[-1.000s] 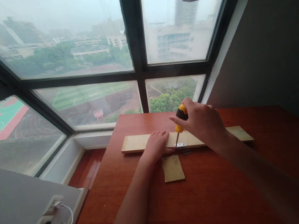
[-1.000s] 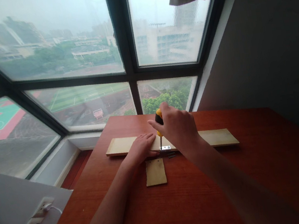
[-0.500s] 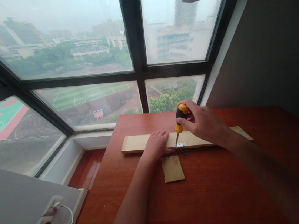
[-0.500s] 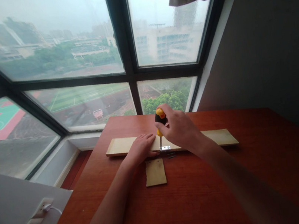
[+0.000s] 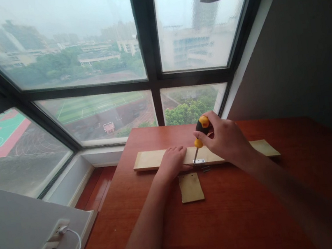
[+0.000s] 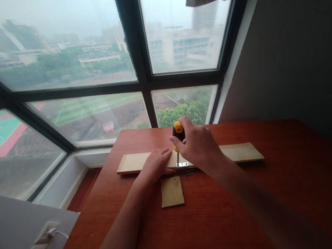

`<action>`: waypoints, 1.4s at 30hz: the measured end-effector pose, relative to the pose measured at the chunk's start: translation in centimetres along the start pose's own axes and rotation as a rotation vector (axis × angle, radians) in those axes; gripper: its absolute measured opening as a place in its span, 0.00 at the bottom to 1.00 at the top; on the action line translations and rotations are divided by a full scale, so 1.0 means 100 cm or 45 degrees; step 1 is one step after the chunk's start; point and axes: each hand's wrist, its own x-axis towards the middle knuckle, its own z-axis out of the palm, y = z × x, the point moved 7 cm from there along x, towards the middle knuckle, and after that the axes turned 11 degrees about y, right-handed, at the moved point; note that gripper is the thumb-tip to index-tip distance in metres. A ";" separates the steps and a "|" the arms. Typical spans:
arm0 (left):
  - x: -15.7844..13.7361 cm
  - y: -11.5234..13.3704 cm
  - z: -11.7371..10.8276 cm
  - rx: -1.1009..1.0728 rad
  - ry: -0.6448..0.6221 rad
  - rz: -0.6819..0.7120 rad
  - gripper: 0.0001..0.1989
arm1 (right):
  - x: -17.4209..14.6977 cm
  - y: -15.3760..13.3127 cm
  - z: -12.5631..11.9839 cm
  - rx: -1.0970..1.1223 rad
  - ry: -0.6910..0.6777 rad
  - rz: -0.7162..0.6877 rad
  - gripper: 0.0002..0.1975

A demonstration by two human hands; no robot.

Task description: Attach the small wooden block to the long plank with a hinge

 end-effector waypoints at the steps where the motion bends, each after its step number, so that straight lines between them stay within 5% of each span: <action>1: 0.000 0.000 0.000 -0.003 0.000 -0.001 0.29 | 0.000 0.000 0.000 -0.009 0.001 0.007 0.15; 16: -0.001 0.001 -0.004 -0.083 -0.015 -0.038 0.27 | 0.009 -0.004 0.000 -0.210 -0.011 -0.003 0.16; 20: -0.002 0.002 -0.005 -0.084 -0.012 -0.019 0.29 | 0.025 0.000 -0.011 -0.032 0.131 0.073 0.16; 24: -0.003 0.001 -0.004 -0.048 -0.010 -0.020 0.30 | 0.025 0.037 -0.015 0.356 0.250 0.338 0.19; 28: -0.006 0.000 -0.002 -0.003 0.006 -0.066 0.32 | -0.014 0.095 0.006 1.179 0.179 0.881 0.17; 32: -0.008 0.005 -0.012 0.042 0.033 -0.151 0.32 | -0.070 0.109 0.028 1.556 -0.210 1.127 0.12; 36: -0.010 0.017 -0.038 0.048 0.087 -0.180 0.26 | -0.106 0.089 0.041 1.578 -0.545 1.005 0.20; 42: -0.042 0.023 -0.057 0.112 0.019 -0.412 0.13 | -0.126 0.103 0.060 1.125 -0.386 1.009 0.12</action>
